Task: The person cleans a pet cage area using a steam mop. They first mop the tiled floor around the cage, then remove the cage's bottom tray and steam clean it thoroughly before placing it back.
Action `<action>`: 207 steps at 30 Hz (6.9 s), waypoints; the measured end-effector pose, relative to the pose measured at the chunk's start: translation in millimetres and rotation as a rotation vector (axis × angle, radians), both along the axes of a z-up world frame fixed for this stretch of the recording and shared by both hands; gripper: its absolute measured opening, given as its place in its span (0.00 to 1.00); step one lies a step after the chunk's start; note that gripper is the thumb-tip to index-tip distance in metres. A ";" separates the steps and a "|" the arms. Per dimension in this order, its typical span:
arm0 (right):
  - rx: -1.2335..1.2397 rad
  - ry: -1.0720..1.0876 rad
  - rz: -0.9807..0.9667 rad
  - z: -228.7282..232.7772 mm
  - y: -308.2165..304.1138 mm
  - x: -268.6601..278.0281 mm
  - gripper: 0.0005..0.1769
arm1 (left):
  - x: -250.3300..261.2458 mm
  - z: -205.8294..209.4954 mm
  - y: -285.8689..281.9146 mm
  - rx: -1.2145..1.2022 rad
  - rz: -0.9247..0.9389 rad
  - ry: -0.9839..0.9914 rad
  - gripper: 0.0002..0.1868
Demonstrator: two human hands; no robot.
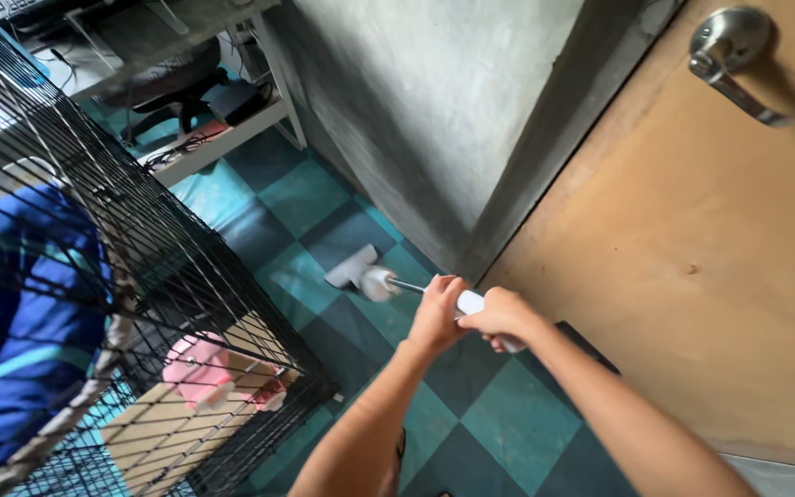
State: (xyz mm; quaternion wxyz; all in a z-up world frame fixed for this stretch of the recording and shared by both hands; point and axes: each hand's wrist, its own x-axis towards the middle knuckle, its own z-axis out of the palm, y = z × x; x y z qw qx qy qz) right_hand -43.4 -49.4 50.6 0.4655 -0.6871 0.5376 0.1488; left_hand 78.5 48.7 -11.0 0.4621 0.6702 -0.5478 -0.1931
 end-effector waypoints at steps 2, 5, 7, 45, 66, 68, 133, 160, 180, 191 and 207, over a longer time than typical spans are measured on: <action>-0.064 0.005 0.005 21.3 -9.6 -1.0 0.23 | -5.2 10.2 -18.5 -0.095 0.001 0.029 0.20; -0.114 0.005 -0.102 37.8 -10.6 -9.7 0.22 | -14.1 12.2 -32.8 -0.183 -0.053 -0.025 0.18; -0.184 0.021 -0.101 42.7 -21.4 -8.8 0.22 | -10.4 10.8 -49.2 -0.212 -0.075 -0.038 0.19; -0.008 -0.110 0.156 -71.3 -202.6 357.7 0.12 | 342.9 -98.9 -208.3 0.273 0.300 -0.222 0.23; 0.347 -0.214 0.293 -99.0 -264.8 539.5 0.09 | 511.1 -85.0 -236.7 0.262 0.417 -0.248 0.27; 0.144 -0.130 0.262 -124.6 -227.6 565.5 0.10 | 534.7 -102.0 -213.4 0.242 0.478 -0.267 0.25; 0.438 -0.152 -0.085 -86.6 -230.8 319.9 0.07 | 302.8 -110.4 -229.2 0.350 0.351 -0.017 0.38; 0.303 -0.188 -0.063 -120.5 -213.6 324.5 0.06 | 309.8 -135.5 -228.1 0.352 0.397 -0.109 0.27; 0.485 -0.121 0.013 -185.0 -151.4 282.6 0.05 | 265.0 -162.6 -154.4 0.364 0.405 0.023 0.17; 0.535 -0.026 -0.172 -86.2 -30.5 135.8 0.03 | 118.7 -97.2 -37.2 0.421 0.252 -0.053 0.25; 0.773 -0.032 -0.072 -83.2 -66.1 135.8 0.06 | 120.9 -82.5 -50.7 0.297 0.306 -0.154 0.20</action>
